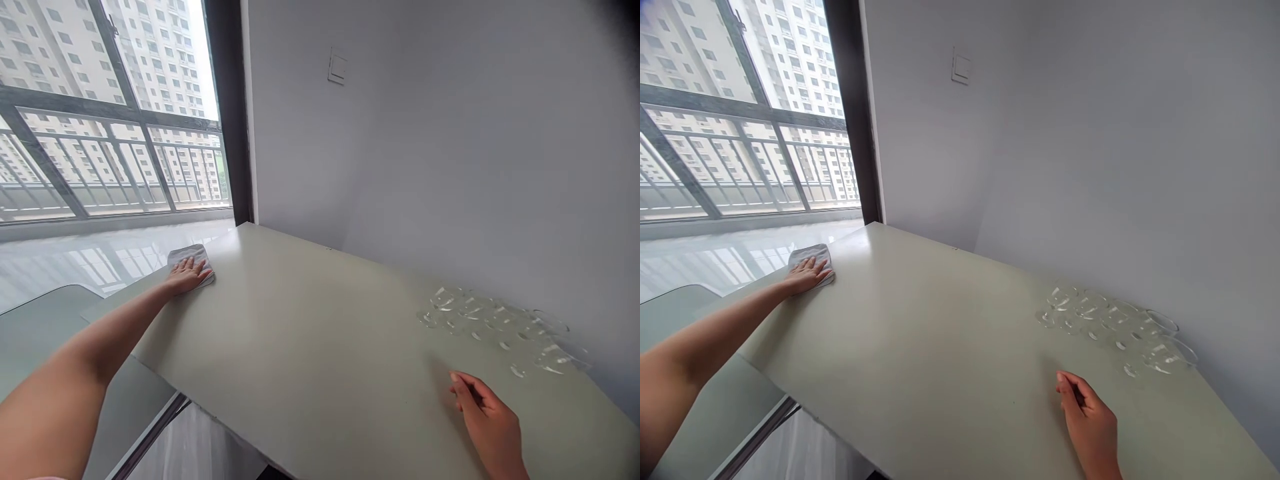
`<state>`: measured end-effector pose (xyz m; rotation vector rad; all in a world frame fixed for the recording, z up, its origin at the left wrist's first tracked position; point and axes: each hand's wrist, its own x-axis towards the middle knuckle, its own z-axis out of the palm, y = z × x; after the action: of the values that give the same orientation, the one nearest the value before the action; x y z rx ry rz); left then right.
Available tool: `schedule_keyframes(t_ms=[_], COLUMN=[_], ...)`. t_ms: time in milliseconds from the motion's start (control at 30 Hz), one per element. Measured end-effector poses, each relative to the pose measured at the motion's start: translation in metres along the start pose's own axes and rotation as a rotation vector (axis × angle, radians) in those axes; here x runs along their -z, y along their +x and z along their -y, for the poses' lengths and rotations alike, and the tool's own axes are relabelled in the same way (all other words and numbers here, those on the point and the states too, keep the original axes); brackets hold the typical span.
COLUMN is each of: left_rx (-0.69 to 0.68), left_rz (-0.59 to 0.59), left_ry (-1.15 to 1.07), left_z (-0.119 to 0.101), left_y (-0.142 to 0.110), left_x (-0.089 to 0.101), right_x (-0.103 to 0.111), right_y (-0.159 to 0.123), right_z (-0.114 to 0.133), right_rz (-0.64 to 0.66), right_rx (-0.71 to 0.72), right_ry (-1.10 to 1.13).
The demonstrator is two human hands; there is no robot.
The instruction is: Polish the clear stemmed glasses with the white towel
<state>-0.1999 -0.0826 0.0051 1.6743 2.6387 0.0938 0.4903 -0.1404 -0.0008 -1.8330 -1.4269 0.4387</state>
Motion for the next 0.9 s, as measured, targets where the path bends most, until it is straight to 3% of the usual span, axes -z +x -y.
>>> schedule_keyframes(t_ms=[167, 300, 400, 500, 600, 667, 733, 800, 900], left_rx=[-0.037, -0.220, -0.445, -0.747, -1.140, -1.312, -1.326, -1.193, -0.745], left_rz=[0.067, 0.050, 0.041, 0.034, 0.058, 0.075, 0.089, 0.081, -0.009], left_ry=[0.067, 0.056, 0.013, -0.073, -0.176, -0.231, -0.249, -0.238, -0.212], left_z=[-0.027, -0.085, -0.149, -0.211, -0.251, -0.258, -0.248, -0.221, -0.157], left_y=[-0.044, -0.087, -0.127, -0.182, -0.248, -0.279, -0.289, -0.275, -0.223], left_x=[-0.005, -0.011, -0.013, -0.015, -0.013, -0.010, -0.009, -0.010, -0.012], right_x=[0.000, -0.002, -0.005, -0.005, -0.001, 0.000, 0.001, 0.000, -0.001], right_y=[-0.010, -0.018, -0.022, -0.022, -0.021, -0.020, -0.018, -0.017, -0.017], right_z=[0.007, 0.018, 0.020, 0.016, 0.012, 0.010, 0.008, 0.007, 0.007], right_rz=[-0.009, -0.006, 0.014, 0.003, -0.011, -0.011, -0.012, -0.010, 0.012], right_rx=[0.038, 0.129, 0.222, 0.282, 0.284, 0.273, 0.275, 0.280, 0.258], right_ry=[0.066, 0.113, 0.093, 0.038, 0.018, 0.016, 0.022, 0.032, 0.062])
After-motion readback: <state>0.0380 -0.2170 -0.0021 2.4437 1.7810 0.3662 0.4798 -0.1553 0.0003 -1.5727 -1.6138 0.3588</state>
